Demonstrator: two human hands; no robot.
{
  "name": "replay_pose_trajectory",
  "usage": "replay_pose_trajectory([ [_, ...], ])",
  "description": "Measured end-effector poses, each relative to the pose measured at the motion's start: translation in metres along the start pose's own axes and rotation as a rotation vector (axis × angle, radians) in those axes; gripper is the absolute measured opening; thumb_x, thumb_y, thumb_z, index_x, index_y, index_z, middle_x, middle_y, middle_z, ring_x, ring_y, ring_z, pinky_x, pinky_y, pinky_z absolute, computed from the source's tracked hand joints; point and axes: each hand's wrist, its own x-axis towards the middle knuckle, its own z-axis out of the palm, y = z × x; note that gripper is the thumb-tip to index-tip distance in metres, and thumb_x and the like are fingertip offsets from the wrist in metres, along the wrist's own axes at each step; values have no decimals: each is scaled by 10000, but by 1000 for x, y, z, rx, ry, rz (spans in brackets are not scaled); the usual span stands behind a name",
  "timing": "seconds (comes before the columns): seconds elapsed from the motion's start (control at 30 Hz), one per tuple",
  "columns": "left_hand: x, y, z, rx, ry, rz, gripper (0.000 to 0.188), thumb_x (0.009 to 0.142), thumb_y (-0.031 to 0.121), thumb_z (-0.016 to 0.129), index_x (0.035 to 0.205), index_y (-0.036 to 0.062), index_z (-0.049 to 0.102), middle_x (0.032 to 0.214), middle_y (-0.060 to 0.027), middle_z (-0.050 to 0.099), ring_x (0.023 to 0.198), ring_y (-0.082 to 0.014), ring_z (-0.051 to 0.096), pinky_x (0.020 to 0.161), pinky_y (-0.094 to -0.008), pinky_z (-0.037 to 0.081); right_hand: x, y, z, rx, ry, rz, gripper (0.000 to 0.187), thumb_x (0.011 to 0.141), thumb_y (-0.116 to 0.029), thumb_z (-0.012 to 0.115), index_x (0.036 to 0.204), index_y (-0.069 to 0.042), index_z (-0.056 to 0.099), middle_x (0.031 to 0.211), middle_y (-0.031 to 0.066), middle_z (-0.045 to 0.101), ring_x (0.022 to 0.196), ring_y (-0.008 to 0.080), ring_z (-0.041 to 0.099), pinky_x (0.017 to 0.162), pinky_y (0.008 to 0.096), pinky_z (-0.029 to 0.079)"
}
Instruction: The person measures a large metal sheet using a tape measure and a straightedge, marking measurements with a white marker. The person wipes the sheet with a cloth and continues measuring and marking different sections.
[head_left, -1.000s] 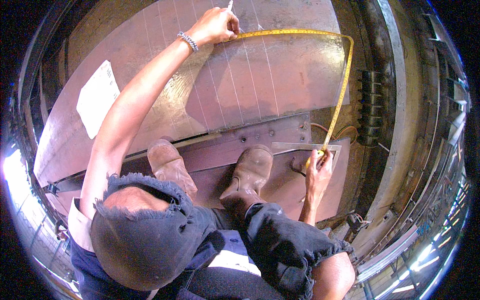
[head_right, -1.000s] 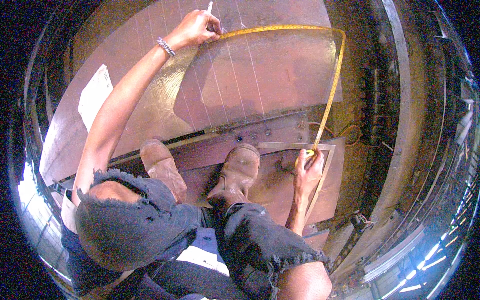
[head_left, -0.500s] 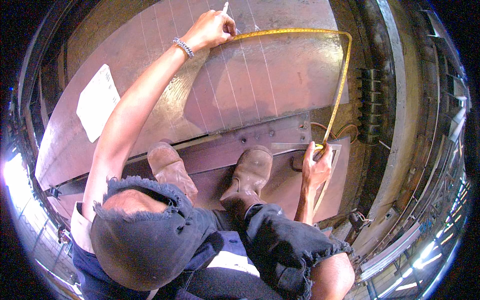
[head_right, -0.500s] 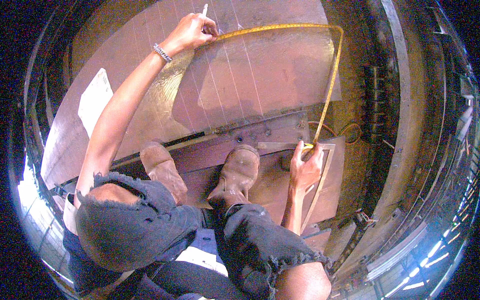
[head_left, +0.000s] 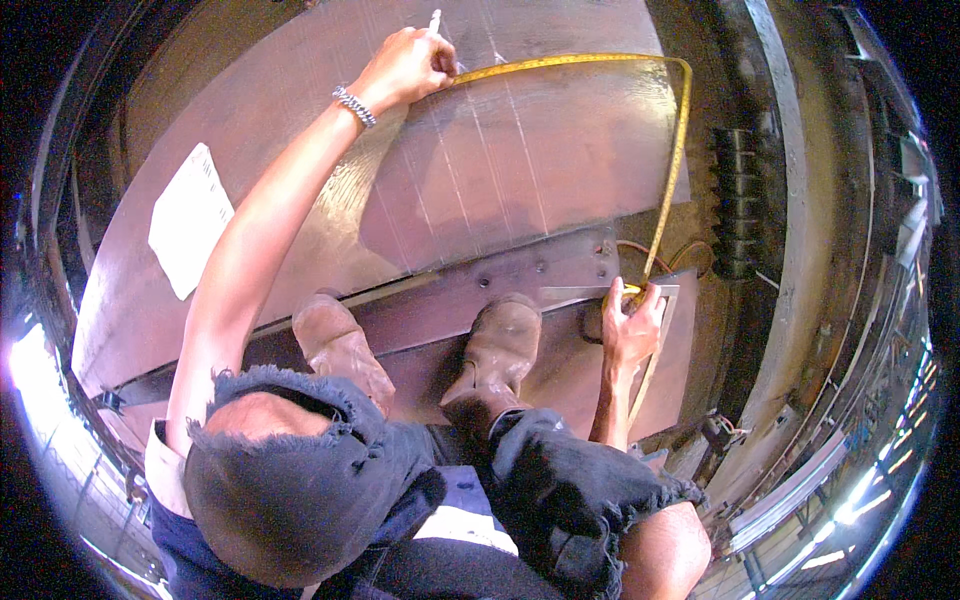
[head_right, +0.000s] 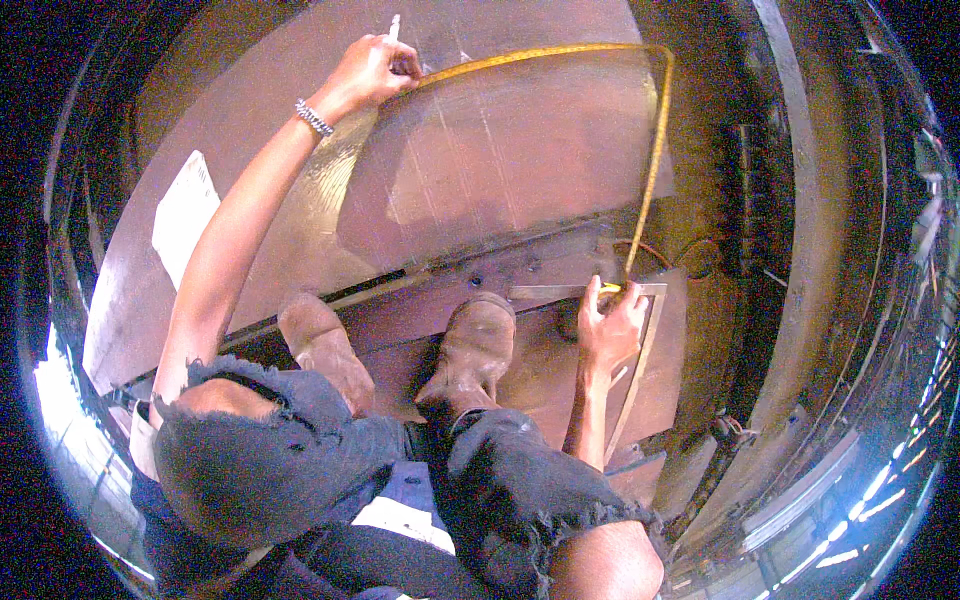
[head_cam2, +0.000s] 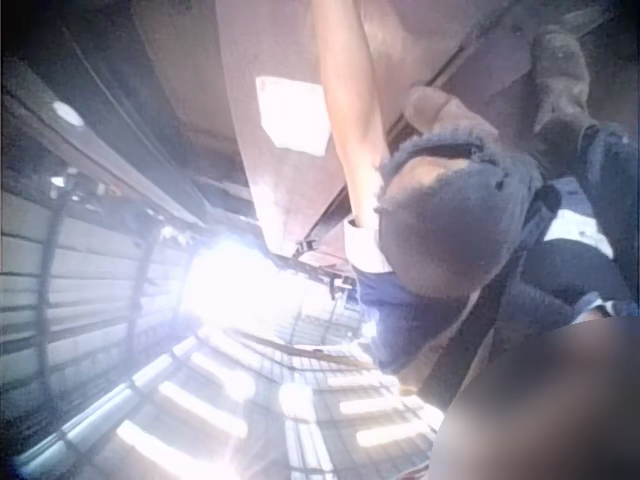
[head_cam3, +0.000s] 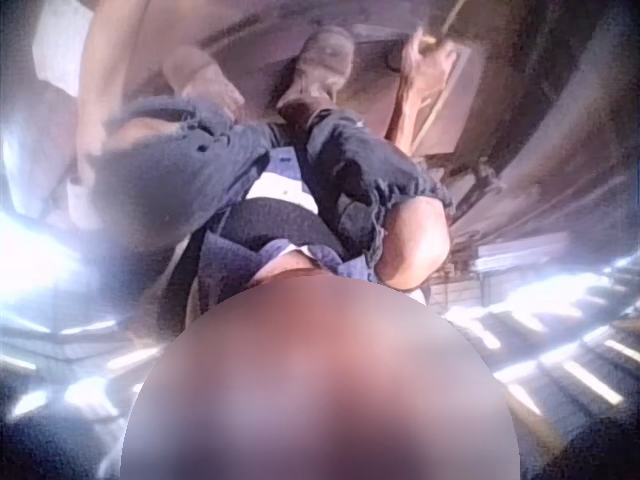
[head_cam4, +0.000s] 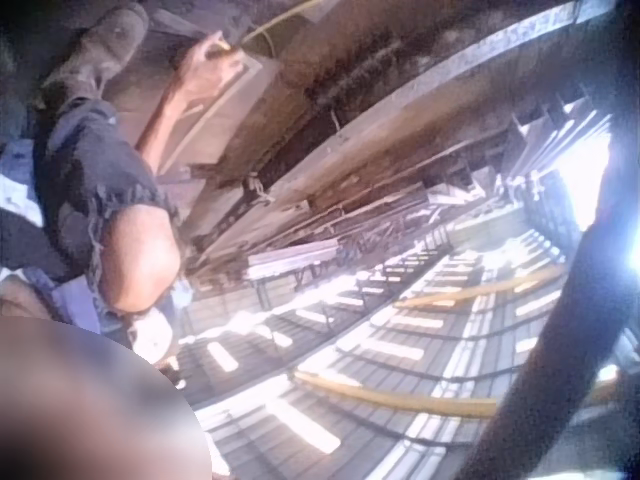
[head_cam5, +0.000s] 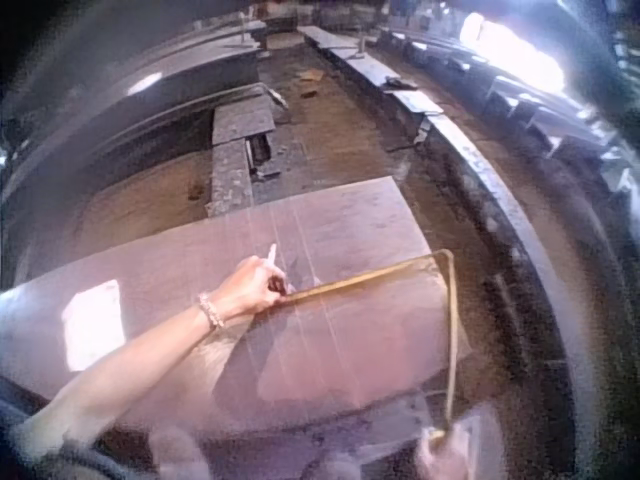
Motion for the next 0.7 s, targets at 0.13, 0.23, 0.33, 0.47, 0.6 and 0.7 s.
replay_pose_trajectory([
  [0.13, -1, -3, 3, 3, 18, -14, 182, 691, 134, 727, 855, 59, 748, 841, -137, 715, 793, -284, 695, 721, -390, 543, 4, 0, 4, 40, 2, 9, 552, 878, -485, 644, 1184, -31, 571, 1046, 201, 634, 959, 407, 644, 790, 488, 516],
  [0.23, 1, -1, 5, -25, 5, -26, 181, 697, 138, 744, 857, 53, 748, 856, -140, 713, 797, -287, 691, 732, -387, 540, 5, 3, 3, 95, 19, -37, 509, 875, -462, 648, 1130, -32, 552, 1076, 206, 614, 976, 404, 632, 760, 499, 532],
  [0.33, 2, 4, 5, -25, 18, -18, 175, 699, 139, 747, 855, 59, 751, 841, -134, 713, 792, -282, 691, 728, -388, 540, 7, 6, 8, 70, 46, -42, 477, 875, -435, 656, 1093, -24, 547, 1057, 194, 614, 978, 394, 625, 760, 495, 525],
  [0.47, -2, 6, -1, 0, 7, -33, 165, 700, 140, 743, 849, 70, 753, 828, -127, 717, 791, -280, 695, 725, -391, 542, 7, 1, 10, 105, 58, -34, 455, 865, -416, 670, 1052, -22, 543, 1009, 181, 607, 941, 387, 616, 750, 494, 506],
  [0.6, -1, 9, -4, 69, -1, 3, 161, 725, 154, 746, 849, 52, 739, 829, -130, 732, 775, -258, 715, 729, -366, 553, 8, -1, 11, 114, 92, -45, 446, 857, -414, 680, 1019, -23, 539, 967, 170, 602, 922, 383, 611, 742, 495, 491],
  [0.7, 0, 8, 0, 67, -4, -12, 166, 716, 156, 745, 848, 56, 739, 827, -130, 730, 775, -266, 710, 726, -372, 549, 9, 1, 12, 116, 81, -30, 458, 855, -434, 682, 990, -21, 536, 941, 170, 603, 903, 388, 613, 737, 501, 488],
])
